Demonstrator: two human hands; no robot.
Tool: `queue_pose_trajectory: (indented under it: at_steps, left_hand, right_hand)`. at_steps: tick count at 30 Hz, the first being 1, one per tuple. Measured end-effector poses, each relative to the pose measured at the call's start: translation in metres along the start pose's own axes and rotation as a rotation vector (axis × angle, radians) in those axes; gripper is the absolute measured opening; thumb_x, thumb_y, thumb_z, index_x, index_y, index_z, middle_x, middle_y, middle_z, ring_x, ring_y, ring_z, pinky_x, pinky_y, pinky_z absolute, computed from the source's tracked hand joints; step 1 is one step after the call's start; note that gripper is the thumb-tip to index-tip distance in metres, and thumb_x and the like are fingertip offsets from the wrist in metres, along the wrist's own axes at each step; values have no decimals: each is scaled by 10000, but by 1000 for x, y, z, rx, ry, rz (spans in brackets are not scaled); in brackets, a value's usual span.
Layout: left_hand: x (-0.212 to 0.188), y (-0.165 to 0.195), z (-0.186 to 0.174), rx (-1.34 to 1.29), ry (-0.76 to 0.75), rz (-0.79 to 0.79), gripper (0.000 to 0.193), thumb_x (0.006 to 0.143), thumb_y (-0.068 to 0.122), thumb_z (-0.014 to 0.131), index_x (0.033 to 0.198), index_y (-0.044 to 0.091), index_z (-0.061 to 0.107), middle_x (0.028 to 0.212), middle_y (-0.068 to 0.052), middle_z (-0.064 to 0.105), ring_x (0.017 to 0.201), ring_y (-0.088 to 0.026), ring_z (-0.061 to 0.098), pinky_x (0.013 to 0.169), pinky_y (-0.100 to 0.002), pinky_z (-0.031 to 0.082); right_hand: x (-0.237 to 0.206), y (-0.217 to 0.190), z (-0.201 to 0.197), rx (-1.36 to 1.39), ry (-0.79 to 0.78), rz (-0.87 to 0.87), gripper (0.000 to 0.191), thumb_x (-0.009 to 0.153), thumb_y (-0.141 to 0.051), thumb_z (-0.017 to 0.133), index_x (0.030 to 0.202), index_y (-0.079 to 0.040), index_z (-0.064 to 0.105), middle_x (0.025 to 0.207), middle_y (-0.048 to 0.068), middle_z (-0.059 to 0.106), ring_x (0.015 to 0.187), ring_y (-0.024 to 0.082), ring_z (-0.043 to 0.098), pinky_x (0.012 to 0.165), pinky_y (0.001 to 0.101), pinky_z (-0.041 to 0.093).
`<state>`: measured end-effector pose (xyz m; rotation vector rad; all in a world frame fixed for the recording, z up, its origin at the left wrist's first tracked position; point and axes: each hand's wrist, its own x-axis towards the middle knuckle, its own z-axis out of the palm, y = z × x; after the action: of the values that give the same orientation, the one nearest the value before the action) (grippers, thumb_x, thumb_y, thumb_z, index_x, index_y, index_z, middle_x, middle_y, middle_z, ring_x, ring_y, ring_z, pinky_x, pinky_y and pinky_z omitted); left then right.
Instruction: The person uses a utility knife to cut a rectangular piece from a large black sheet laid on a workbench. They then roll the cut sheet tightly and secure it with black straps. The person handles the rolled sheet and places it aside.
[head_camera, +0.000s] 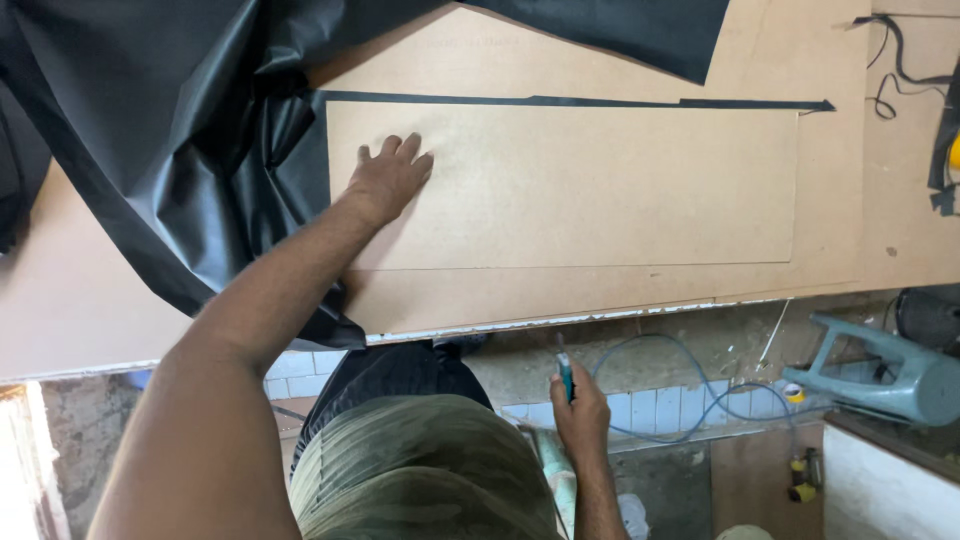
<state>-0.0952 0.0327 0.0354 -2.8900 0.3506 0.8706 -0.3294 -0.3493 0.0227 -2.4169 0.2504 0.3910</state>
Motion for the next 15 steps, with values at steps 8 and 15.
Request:
queue_pose_trajectory:
  at_steps: [8, 15]
  left_hand:
    - [27, -35, 2, -7, 43, 212, 945, 813, 75, 775, 1595, 186, 256, 1660, -208, 109, 1469, -463, 224, 882, -569, 583]
    - [37, -55, 1, 489, 229, 317, 1208, 673, 25, 855, 1688, 114, 207, 1625, -355, 224, 1351, -489, 376, 909, -504, 578]
  right_hand:
    - [0, -173, 113, 38, -153, -279, 352, 972, -247, 604, 1304, -136, 637, 1028, 145, 745, 937, 365, 726, 769, 454, 571]
    - [100, -337, 251, 74, 54, -374, 366, 979, -307, 681, 1293, -127, 625, 1064, 194, 753, 969, 374, 723, 759, 464, 567]
